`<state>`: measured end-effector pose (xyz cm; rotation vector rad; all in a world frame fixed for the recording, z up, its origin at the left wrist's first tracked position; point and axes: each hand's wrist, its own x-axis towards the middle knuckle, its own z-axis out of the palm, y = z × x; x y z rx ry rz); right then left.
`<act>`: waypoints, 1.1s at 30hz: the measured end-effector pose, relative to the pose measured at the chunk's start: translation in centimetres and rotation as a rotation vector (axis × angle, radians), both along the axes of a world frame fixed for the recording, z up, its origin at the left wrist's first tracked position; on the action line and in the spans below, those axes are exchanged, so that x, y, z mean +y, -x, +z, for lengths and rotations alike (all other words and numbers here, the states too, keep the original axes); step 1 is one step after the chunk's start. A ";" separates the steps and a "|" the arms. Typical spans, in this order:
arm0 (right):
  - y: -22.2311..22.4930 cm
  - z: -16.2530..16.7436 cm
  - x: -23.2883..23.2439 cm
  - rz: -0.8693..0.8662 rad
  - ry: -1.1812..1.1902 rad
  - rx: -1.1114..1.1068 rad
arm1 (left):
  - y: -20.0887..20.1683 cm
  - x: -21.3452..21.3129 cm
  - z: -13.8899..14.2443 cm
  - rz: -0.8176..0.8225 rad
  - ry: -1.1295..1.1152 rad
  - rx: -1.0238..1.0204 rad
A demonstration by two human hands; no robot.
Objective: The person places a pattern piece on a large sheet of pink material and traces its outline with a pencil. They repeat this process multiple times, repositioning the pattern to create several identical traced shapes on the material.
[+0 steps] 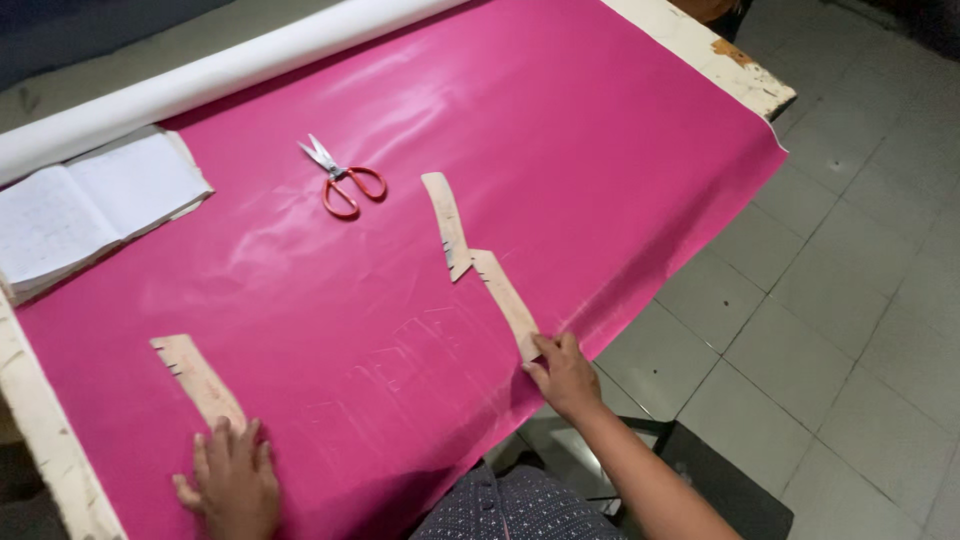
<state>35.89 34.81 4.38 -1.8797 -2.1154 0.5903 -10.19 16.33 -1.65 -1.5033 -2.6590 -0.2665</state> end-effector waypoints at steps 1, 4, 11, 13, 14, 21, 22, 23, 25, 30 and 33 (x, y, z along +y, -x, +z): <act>-1.1 0.2 0.8 0.037 -0.005 -0.001 | -2.8 0.5 -0.8 -0.006 0.044 0.006; -4.0 0.5 3.0 0.129 0.000 0.001 | -12.8 2.0 -3.1 0.010 0.029 -0.024; -6.8 1.9 9.5 0.178 0.013 0.009 | -27.4 8.7 -3.6 -0.326 0.016 -0.137; -7.5 2.5 11.1 0.191 0.095 0.006 | -28.6 11.1 -3.6 -0.408 -0.054 -0.140; -7.8 2.7 11.7 0.198 0.152 0.011 | -29.0 12.6 -3.7 -0.437 -0.062 -0.133; -11.8 1.9 14.6 0.271 0.207 0.232 | -31.9 25.0 -3.4 -0.617 -0.218 -0.151; -12.7 1.6 15.2 0.207 0.255 0.249 | -32.7 26.3 -3.2 -0.619 -0.199 -0.160; -13.8 1.2 15.5 0.142 0.306 0.268 | -33.7 27.4 -3.1 -0.620 -0.176 -0.169; -16.4 0.9 16.6 0.062 0.303 0.324 | -35.7 28.9 -2.7 -0.653 -0.176 -0.192; -25.2 1.6 23.2 -0.263 0.382 0.337 | -39.6 33.5 -2.9 -0.625 -0.148 -0.211; -31.0 1.4 29.0 -0.275 0.214 0.328 | -40.8 34.9 -2.9 -0.541 0.041 -0.133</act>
